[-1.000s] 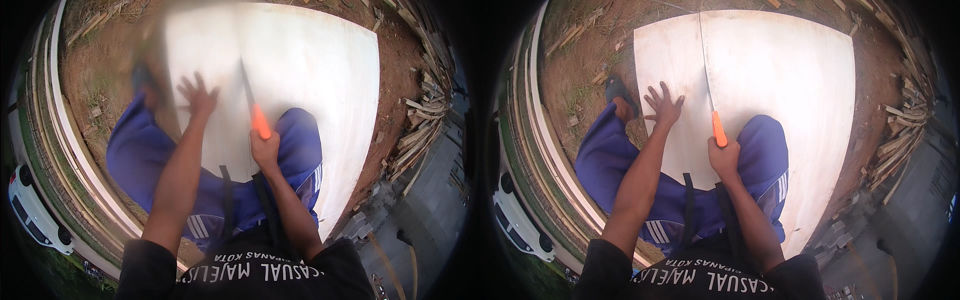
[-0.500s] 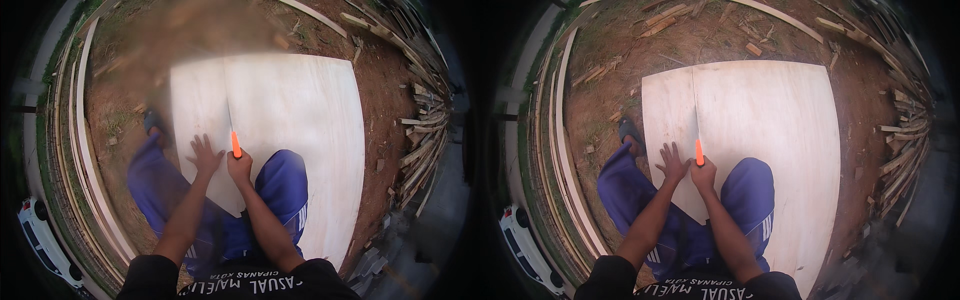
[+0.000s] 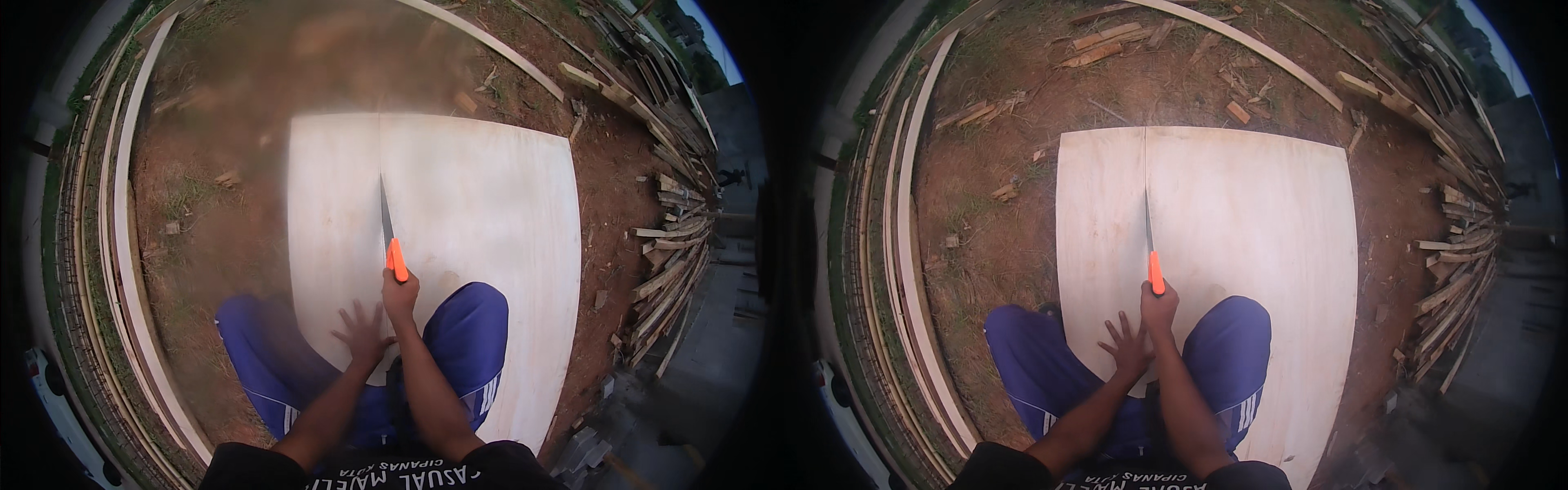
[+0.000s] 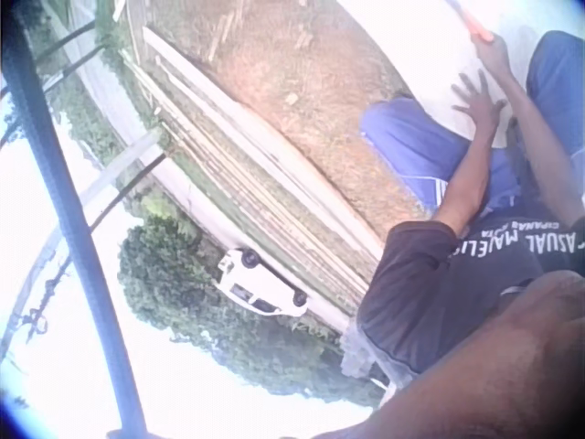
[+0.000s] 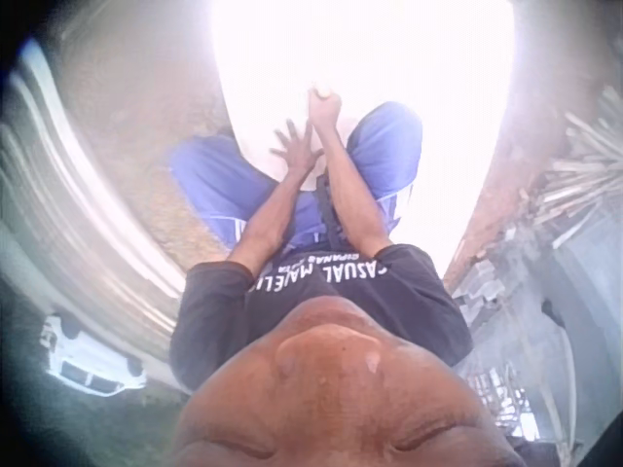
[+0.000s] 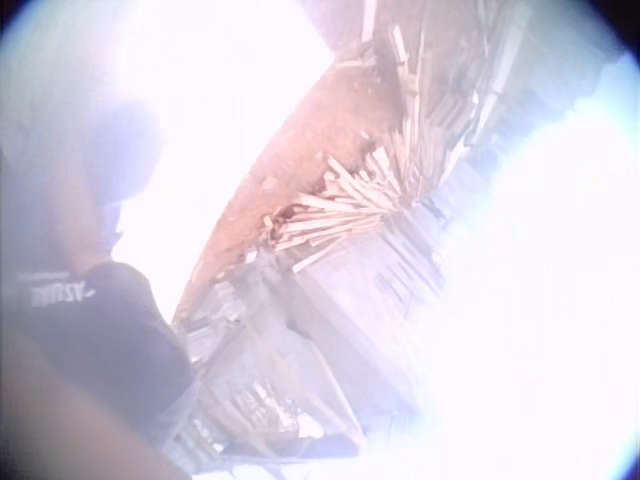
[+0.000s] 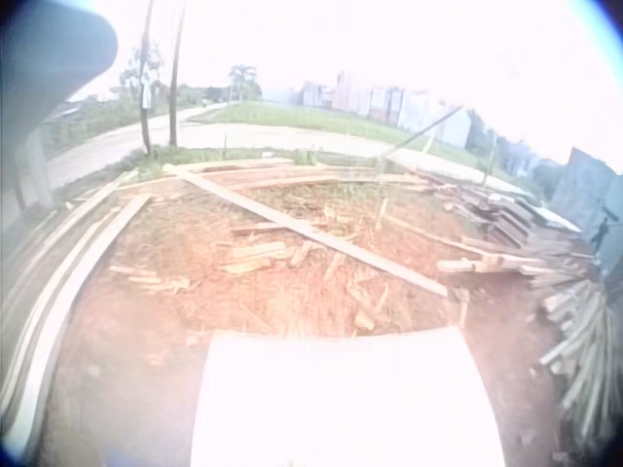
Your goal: The person sits on the ground and uses a hand saw to cut a large sheet of plywood. They hold the sheet steady with one hand and saw with the other, pausing briefly to reposition the sheet before continuing the cut.
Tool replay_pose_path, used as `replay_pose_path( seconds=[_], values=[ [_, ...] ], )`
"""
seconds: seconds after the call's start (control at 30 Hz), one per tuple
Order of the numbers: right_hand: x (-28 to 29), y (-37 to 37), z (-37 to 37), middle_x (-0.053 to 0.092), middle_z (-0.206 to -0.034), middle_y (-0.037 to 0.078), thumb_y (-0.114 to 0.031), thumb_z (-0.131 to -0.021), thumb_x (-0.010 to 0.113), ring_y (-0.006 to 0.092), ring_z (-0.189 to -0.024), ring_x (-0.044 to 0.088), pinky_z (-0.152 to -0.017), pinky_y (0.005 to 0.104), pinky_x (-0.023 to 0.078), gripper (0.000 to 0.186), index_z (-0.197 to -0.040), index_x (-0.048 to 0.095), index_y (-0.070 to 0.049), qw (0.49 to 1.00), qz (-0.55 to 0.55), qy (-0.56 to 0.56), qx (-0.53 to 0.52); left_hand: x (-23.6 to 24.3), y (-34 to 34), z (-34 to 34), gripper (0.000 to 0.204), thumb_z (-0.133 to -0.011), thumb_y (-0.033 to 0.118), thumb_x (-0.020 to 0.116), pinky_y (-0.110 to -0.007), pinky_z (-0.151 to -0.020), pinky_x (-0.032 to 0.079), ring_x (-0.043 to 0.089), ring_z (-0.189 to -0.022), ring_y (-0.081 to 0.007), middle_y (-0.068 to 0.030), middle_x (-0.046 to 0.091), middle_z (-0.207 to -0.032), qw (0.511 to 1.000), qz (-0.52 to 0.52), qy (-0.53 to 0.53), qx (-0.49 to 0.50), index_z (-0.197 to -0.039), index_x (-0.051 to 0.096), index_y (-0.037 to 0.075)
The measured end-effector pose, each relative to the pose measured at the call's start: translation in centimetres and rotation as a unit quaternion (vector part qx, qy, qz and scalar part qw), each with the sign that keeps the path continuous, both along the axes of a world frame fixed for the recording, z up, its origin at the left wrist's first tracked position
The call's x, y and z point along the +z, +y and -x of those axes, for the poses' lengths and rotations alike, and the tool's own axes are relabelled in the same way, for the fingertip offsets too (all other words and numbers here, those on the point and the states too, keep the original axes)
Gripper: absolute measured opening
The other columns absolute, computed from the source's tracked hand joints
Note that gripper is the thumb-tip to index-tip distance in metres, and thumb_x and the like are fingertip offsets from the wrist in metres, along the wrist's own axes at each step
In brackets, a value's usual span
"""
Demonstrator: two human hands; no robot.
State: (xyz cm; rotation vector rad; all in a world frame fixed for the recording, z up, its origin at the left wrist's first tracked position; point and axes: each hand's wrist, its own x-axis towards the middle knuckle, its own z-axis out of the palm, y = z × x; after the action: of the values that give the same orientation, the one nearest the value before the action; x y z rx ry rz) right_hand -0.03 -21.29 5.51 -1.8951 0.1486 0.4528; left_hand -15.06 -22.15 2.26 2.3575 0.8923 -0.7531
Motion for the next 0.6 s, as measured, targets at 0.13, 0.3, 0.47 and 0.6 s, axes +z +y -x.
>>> replay_pose_path(
  seconds=[0.13, 0.3, 0.47, 0.6],
  values=[
    [0.1, -1.1, 1.5, 0.057, -0.062, 0.003, -0.007, -0.093, 0.064, 0.0105, -0.056, 0.053, -0.055, 0.0321, 0.044, 0.021, -0.074, 0.059, 0.0, 0.997, -0.044, 0.056, -0.018, -0.9, -1.0, 0.3, 0.111, -0.079, 0.067, 0.076, -0.095, -0.096, 0.009, -0.012, -0.151, -0.0614, -0.0212, -0.012, -0.172, 0.999, 0.047, -0.009, 0.011, -0.166, 0.013, 0.04],
    [0.9, -2.1, 0.7, 0.057, -0.058, 0.004, -0.007, -0.094, 0.059, 0.0113, -0.05, 0.051, -0.05, 0.0299, 0.043, 0.024, -0.071, 0.058, -0.003, 0.993, -0.046, 0.105, -0.014, -1.2, -0.5, 1.3, 0.108, -0.079, 0.067, 0.074, -0.095, -0.097, 0.007, -0.009, -0.153, -0.0581, -0.017, -0.007, -0.173, 0.998, 0.056, -0.003, 0.016, -0.165, 0.014, 0.042],
    [2.3, -0.7, -0.2, 0.052, -0.055, 0.003, -0.008, -0.093, 0.06, 0.0109, -0.046, 0.047, -0.047, 0.0292, 0.04, 0.025, -0.069, 0.053, -0.004, 0.993, -0.059, 0.097, 0.022, -0.6, 0.6, 0.7, 0.105, -0.08, 0.065, 0.075, -0.093, -0.1, 0.007, -0.007, -0.154, -0.0545, -0.0142, -0.005, -0.174, 0.998, 0.059, -0.002, 0.038, -0.164, 0.016, 0.042],
    [1.8, -1.6, -0.4, 0.049, -0.055, 0.002, -0.008, -0.091, 0.062, 0.0096, -0.046, 0.046, -0.047, 0.0291, 0.04, 0.026, -0.067, 0.051, -0.006, 0.992, -0.066, 0.109, -0.015, 0.3, 0.8, 0.6, 0.109, -0.078, 0.064, 0.077, -0.093, -0.101, 0.006, -0.011, -0.154, -0.0546, -0.0142, -0.007, -0.174, 0.996, 0.081, 0.008, 0.034, -0.165, 0.014, 0.042]
  ],
)
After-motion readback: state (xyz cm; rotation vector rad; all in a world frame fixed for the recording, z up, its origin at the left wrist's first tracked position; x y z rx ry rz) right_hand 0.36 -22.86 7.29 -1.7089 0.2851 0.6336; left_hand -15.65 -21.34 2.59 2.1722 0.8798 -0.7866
